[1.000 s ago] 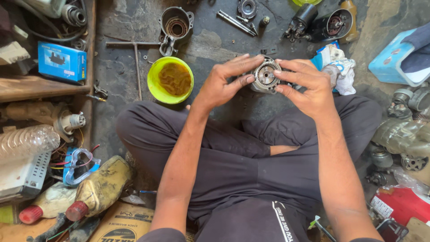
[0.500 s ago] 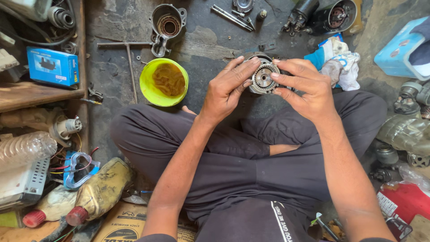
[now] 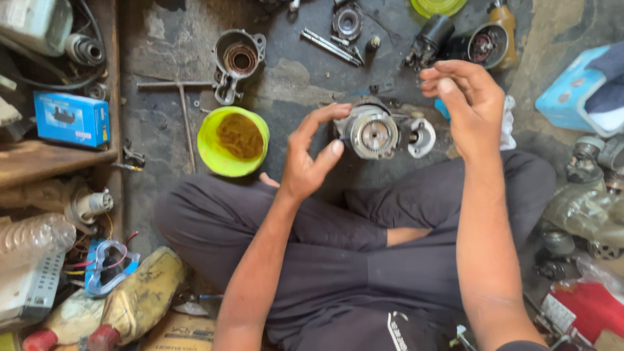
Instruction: The person assembles a small engine component by inserting gears, a spring, and a cylindrical part into the housing. They apply lubricant from a bottle and use a T-handle wrench to tighten a bolt.
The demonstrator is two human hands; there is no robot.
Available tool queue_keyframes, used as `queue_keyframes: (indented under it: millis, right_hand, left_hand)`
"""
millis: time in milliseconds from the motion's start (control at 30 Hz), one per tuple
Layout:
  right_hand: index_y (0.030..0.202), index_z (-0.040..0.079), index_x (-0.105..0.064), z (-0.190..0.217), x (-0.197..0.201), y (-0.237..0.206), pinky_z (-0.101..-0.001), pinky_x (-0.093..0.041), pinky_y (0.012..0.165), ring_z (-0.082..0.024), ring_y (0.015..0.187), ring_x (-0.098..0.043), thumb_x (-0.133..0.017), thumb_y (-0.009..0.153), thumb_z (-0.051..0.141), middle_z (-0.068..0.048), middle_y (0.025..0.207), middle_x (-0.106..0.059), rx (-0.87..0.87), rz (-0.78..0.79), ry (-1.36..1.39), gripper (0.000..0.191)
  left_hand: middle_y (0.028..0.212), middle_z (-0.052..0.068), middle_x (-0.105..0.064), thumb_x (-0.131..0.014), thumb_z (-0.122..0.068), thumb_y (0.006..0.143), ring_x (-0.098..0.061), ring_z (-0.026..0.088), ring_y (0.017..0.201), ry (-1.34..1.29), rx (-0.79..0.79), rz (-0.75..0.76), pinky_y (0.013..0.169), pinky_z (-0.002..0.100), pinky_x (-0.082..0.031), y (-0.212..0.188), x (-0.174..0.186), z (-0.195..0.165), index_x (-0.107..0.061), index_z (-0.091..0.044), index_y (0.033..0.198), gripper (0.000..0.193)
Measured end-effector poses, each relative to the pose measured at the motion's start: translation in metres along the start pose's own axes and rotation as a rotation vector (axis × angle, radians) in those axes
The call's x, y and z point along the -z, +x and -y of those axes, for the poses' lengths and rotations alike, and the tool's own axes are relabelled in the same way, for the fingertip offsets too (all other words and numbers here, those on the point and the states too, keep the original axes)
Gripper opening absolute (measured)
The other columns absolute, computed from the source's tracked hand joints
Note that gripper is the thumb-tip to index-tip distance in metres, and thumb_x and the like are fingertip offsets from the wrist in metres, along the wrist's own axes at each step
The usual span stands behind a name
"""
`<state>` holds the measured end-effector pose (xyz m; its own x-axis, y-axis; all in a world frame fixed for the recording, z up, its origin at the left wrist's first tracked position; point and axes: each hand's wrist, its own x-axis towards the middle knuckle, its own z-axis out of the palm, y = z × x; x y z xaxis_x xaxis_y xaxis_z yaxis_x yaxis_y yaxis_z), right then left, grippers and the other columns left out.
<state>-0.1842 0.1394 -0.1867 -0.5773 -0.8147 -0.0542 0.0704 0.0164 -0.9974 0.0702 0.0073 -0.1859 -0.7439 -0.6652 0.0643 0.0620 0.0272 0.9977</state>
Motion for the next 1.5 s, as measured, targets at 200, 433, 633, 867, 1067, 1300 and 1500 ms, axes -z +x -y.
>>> queue_keyframes:
  millis: [200, 433, 633, 867, 1067, 1300, 1500]
  right_hand:
    - [0.115, 0.002, -0.072, -0.052, 0.008, 0.049, -0.0322, -0.056, 0.081, -0.023, 0.092, -0.072, -0.070, 0.096, 0.004, -0.013, 0.107, -0.073, 0.042, 0.241, -0.791, 0.019]
    - [0.109, 0.003, -0.073, -0.080, -0.016, 0.065, -0.0408, -0.054, 0.084, -0.034, 0.099, -0.068, -0.076, 0.084, 0.008, -0.013, 0.105, -0.068, 0.261, 0.466, -0.978, 0.026]
    - [0.112, 0.002, -0.070, -0.072, -0.010, 0.060, -0.0392, -0.055, 0.086, -0.032, 0.099, -0.069, -0.075, 0.094, 0.005, -0.014, 0.108, -0.069, 0.267, 0.341, -0.880, 0.019]
    - [0.113, -0.001, -0.070, 0.012, -0.004, 0.017, -0.0246, -0.053, 0.080, -0.007, 0.091, -0.066, -0.073, 0.097, 0.006, -0.002, 0.101, -0.070, -0.232, 0.236, -0.107, 0.018]
    - [0.105, -0.001, -0.074, 0.039, -0.035, 0.010, -0.0222, -0.045, 0.063, -0.006, 0.075, -0.058, -0.075, 0.093, 0.007, -0.001, 0.088, -0.068, -0.258, 0.329, -0.365, 0.014]
    - [0.107, -0.002, -0.075, 0.067, -0.051, -0.010, -0.0331, -0.049, 0.066, -0.020, 0.077, -0.064, -0.069, 0.091, 0.005, -0.010, 0.090, -0.067, 0.154, 0.299, -0.736, 0.018]
    - [0.111, -0.003, -0.073, 0.066, -0.062, -0.031, -0.0373, -0.052, 0.079, -0.028, 0.093, -0.067, -0.065, 0.096, 0.003, -0.016, 0.101, -0.069, 0.284, 0.191, -0.803, 0.018]
  left_hand:
    - [0.144, 0.016, -0.063, -0.064, -0.021, 0.091, -0.057, 0.031, 0.139, 0.073, -0.019, -0.042, 0.124, 0.039, -0.038, 0.008, 0.007, -0.002, -0.056, -0.001, 0.140, 0.054]
    - [0.141, 0.015, -0.063, -0.064, -0.019, 0.089, -0.057, 0.030, 0.138, -0.061, 0.127, -0.053, 0.125, 0.040, -0.038, 0.024, 0.012, 0.000, -0.054, -0.002, 0.145, 0.059]
    - [0.153, 0.011, -0.054, -0.090, -0.049, 0.066, -0.038, 0.039, 0.153, 0.303, -0.028, 0.275, 0.128, 0.054, -0.024, 0.033, -0.005, 0.008, -0.051, -0.011, 0.146, 0.097]
    - [0.148, 0.001, -0.063, -0.094, -0.048, 0.068, -0.041, 0.037, 0.155, 0.389, -0.030, 0.198, 0.132, 0.056, -0.025, 0.023, -0.017, 0.019, -0.052, -0.018, 0.148, 0.094]
    - [0.146, 0.005, -0.062, -0.096, -0.043, 0.068, -0.038, 0.043, 0.153, 0.390, -0.161, 0.133, 0.128, 0.057, -0.022, 0.019, -0.020, 0.017, -0.047, -0.013, 0.150, 0.100]
    - [0.137, 0.006, -0.067, -0.098, -0.030, 0.069, -0.061, 0.030, 0.133, 0.279, -0.227, 0.111, 0.124, 0.047, -0.037, 0.016, -0.021, 0.013, -0.056, -0.014, 0.141, 0.085]
    - [0.130, 0.007, -0.068, -0.098, -0.028, 0.064, -0.063, 0.030, 0.126, 0.291, -0.214, 0.090, 0.112, 0.043, -0.046, 0.018, -0.024, 0.009, -0.057, -0.014, 0.137, 0.085]
